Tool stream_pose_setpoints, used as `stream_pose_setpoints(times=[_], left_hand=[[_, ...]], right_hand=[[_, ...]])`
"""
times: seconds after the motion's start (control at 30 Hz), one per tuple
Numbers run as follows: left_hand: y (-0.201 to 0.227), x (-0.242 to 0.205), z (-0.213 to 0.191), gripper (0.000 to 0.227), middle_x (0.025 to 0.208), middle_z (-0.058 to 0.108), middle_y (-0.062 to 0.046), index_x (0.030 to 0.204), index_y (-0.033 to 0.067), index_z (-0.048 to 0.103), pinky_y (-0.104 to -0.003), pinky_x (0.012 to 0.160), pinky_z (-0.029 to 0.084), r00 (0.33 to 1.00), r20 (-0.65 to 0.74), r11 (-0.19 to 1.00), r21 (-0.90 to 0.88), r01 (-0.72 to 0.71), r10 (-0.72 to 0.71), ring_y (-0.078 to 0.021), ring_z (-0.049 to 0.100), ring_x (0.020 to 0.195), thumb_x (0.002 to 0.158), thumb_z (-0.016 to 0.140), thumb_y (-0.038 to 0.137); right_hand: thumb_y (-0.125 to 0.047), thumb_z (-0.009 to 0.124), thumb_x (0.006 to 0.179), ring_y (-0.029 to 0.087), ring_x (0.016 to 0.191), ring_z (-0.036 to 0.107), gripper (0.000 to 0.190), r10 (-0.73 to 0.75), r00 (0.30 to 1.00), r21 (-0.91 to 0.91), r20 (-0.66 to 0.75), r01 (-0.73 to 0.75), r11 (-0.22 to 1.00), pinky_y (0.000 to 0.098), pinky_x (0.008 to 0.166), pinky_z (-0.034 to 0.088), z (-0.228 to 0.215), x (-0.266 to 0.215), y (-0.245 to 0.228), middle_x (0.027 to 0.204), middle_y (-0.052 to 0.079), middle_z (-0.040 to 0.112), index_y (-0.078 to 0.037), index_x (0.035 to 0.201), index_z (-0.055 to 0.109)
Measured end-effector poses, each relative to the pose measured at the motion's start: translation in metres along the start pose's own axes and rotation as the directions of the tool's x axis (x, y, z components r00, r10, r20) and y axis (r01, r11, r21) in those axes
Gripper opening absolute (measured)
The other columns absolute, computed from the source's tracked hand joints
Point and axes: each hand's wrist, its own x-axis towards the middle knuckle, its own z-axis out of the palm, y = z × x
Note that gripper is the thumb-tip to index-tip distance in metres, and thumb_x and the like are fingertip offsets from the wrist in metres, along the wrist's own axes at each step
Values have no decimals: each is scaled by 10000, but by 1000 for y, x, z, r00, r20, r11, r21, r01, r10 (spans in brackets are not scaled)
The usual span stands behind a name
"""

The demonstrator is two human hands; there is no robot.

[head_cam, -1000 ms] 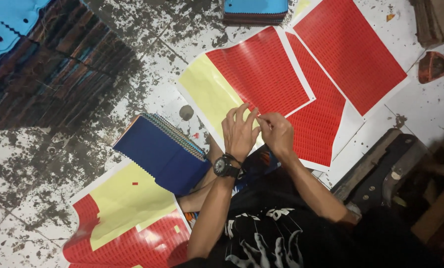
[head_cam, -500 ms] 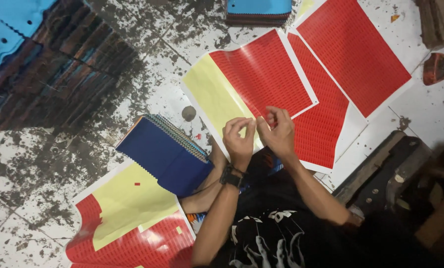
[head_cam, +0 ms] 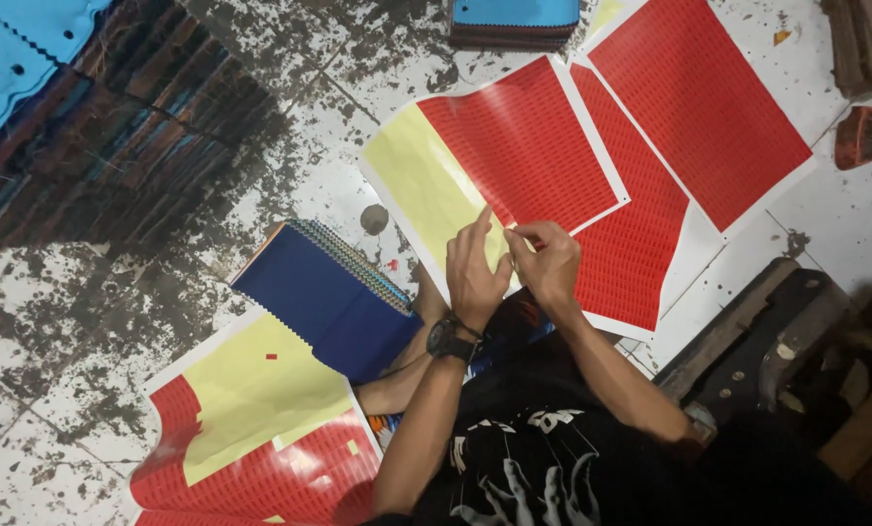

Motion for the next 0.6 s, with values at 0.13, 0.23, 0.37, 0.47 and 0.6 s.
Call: stream_pose_setpoints(times=[0.13,0.23,0.37,0.47,0.6], left_hand=[[8,3,-10,920,1135,687,-166,1582,100,319,-377,842,550,982,-15,937,-305,172,-186,-320,678,969,773,757,138],[13,1,-9,1002,1017,732,-151,1621,98,178,-368,832,559,977,34,829,-525,195,-208,-292,705,917,840,794,220],[13,4,-6,840,875,762,-64,1573,91,346,-275,762,563,949,-168,880,-443,170,-268,-174,718,769,857,784,124],[6,4,-7,881,1029,731,-74,1558,91,378,-322,912,528,965,-168,952,-265,151,-200,-214,691,964,789,806,121],[6,7,-8,998,1325,523,-194,1538,59,382,-487,1069,478,998,-63,999,-37,1,-3,-387,567,1230,662,856,9]], right_hand=[[-129,846,783,185,846,685,225,24,998,216,61,-36,976,288,689,552,-9,0,3,984,56,723,-154,1002,800],[-1,703,721,207,929,646,317,111,963,486,245,-221,846,350,822,547,-16,-3,0,1069,128,669,-40,1029,767],[-123,729,800,224,823,682,381,172,967,257,187,-217,942,330,734,563,-18,10,-8,942,150,668,-32,1171,739],[-231,834,788,265,787,697,355,98,983,18,157,-102,995,349,692,560,-8,17,0,853,136,657,-37,1079,770],[-264,876,781,216,782,696,261,172,974,-65,148,-164,984,322,708,556,0,18,3,799,57,688,-131,996,812]])
